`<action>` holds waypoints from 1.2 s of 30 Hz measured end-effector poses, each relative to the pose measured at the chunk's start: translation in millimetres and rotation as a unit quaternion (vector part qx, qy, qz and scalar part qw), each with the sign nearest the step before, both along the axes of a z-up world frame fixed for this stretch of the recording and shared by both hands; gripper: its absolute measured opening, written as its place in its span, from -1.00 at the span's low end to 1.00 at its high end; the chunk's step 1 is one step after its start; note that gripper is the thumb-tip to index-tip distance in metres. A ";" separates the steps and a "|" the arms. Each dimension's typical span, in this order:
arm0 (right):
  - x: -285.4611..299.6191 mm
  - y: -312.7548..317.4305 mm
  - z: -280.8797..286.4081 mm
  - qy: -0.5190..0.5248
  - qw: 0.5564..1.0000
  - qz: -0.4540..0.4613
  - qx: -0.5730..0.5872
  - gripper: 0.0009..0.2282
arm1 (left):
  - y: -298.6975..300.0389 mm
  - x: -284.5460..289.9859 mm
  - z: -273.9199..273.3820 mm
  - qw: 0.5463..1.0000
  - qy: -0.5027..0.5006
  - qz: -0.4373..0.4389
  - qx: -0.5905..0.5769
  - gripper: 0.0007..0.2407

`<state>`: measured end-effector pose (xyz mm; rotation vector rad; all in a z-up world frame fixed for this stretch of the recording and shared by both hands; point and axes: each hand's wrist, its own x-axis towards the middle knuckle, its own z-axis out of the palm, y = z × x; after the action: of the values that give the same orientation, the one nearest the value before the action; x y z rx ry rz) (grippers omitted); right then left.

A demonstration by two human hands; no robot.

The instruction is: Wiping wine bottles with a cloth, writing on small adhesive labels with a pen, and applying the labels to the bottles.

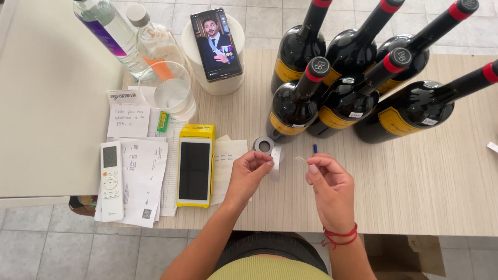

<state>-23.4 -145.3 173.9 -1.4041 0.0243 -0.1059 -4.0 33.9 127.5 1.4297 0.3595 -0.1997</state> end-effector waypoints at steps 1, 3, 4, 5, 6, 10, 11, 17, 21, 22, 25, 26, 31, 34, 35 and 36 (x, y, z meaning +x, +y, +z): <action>0.6 -0.6 -1.2 0.021 0.997 0.007 0.070 -0.93 | 1.3 0.8 0.4 1.000 -0.003 -0.010 0.014 -0.88; 1.5 -7.6 -16.5 0.032 0.994 0.007 0.108 -0.92 | 4.6 0.3 1.4 0.998 -0.011 -0.033 0.054 -0.87; 2.2 -11.3 -23.9 0.044 0.988 0.011 0.145 -0.90 | 6.1 0.6 2.1 0.994 -0.018 -0.051 0.092 -0.86; 0.6 -12.3 -21.4 0.041 0.988 0.006 0.146 -0.90 | 6.2 -0.2 4.7 0.994 -0.021 -0.057 0.093 -0.86; -0.8 -13.6 -18.8 0.040 0.987 0.001 0.158 -0.89 | 6.2 -0.8 7.3 0.984 -0.052 -0.078 0.153 -0.85; -8.8 -23.3 -11.8 -0.026 0.989 -0.068 0.130 -0.83 | 5.7 2.4 -9.7 0.888 -0.153 -0.131 0.414 -0.80; -10.1 -28.9 -7.3 -0.030 0.988 -0.080 0.131 -0.83 | 4.8 2.9 -8.5 0.885 -0.160 -0.141 0.414 -0.80; 3.4 -81.1 14.2 -0.172 0.928 -0.296 -0.149 -0.54 | -10.7 8.0 -8.7 0.856 -0.257 -0.116 0.434 -0.87; 49.7 -129.5 12.4 -0.266 0.881 -0.322 -0.221 -0.32 | -25.1 7.2 0.9 0.854 -0.317 -0.080 0.404 -0.91; 63.5 -141.3 12.9 -0.279 0.876 -0.319 -0.231 -0.22 | -29.5 7.0 2.1 0.851 -0.342 -0.079 0.390 -0.91; 102.3 -159.7 10.8 -0.285 0.876 -0.299 -0.248 -0.08 | -52.6 5.3 9.6 0.838 -0.389 -0.046 0.380 -0.91; 106.5 -160.7 17.6 -0.291 0.876 -0.294 -0.246 -0.08 | -61.3 5.5 16.8 0.837 -0.391 -0.039 0.381 -0.91; 121.3 -171.0 30.6 -0.208 0.928 -0.227 -0.210 -0.14 | -106.5 6.5 38.3 0.811 -0.464 -0.017 0.357 -0.97; 127.7 -183.8 20.0 -0.278 0.918 -0.197 -0.204 -0.24 | -128.6 8.8 47.4 0.812 -0.463 0.005 0.354 -0.96; 129.9 -190.1 17.9 -0.281 0.918 -0.193 -0.204 -0.24 | -133.5 8.4 49.4 0.813 -0.463 0.010 0.355 -0.96; 132.4 -196.3 15.9 -0.296 0.906 -0.201 -0.226 -0.27 | -138.3 8.2 51.4 0.812 -0.458 0.022 0.362 -0.96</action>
<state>109.0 -341.7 189.9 -1.7615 -0.2299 -0.9282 4.2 -104.4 178.9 2.0687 -0.3917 0.7445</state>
